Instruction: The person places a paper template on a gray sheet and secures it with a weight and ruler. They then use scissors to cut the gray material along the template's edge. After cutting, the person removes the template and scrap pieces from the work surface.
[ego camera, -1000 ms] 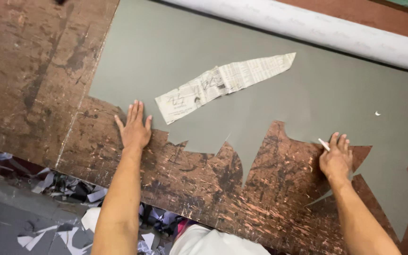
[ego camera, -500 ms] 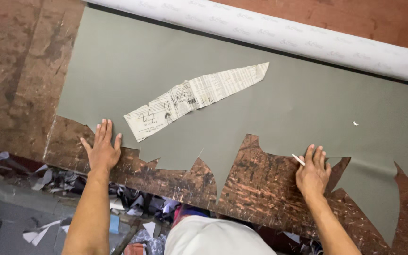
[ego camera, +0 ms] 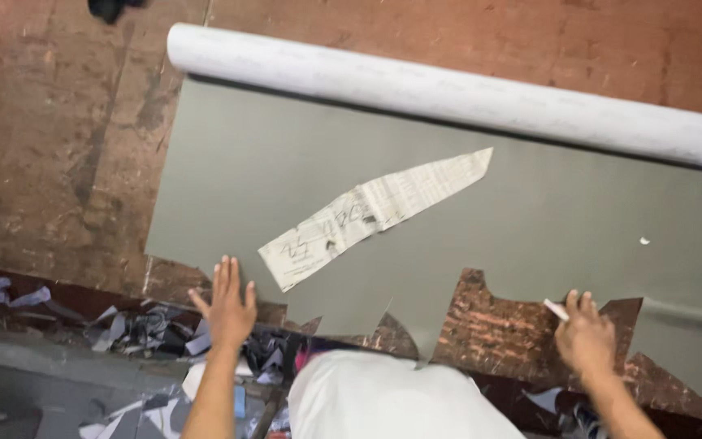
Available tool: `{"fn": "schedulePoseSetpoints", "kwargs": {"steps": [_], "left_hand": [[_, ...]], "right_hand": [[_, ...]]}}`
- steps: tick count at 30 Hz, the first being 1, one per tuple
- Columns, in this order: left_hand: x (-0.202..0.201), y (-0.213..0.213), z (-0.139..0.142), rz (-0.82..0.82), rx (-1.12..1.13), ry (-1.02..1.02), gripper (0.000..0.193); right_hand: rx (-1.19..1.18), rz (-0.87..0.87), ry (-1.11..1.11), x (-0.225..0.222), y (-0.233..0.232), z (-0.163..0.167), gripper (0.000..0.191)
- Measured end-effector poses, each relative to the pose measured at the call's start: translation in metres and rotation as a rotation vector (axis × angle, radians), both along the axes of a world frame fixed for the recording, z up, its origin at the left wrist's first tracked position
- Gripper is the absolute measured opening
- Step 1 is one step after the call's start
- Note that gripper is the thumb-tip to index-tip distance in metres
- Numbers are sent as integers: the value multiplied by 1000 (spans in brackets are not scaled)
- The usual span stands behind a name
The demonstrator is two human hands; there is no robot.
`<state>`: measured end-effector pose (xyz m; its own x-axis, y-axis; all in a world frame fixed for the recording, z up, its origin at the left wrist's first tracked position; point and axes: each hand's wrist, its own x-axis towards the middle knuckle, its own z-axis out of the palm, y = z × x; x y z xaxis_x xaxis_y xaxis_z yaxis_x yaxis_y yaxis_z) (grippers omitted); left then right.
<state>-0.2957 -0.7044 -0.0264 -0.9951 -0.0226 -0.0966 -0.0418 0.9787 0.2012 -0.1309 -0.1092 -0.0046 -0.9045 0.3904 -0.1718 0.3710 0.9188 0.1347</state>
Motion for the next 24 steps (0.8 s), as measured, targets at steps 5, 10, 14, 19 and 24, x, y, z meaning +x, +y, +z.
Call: {"fn": "schedulePoseSetpoints", "kwargs": {"steps": [5,10,14,19,24], "left_hand": [[-21,23,-18,52,237,158,63],[-36,69,-7,-292,344,139,67],[-13,93,29,-335,440,-211,66],[-20,109,45,-363,591,-248,32],[-105,157,6,-870,657,195,46]], "right_hand": [[-180,-408,-38,-59,-41,19,47],[-783,-448,46,-123,-176,11,34],[-933,-371,52,-131,-288,1,38],[-772,-354,196,-114,-339,-5,60],[-743,-239,181,-101,-335,-10,62]]}}
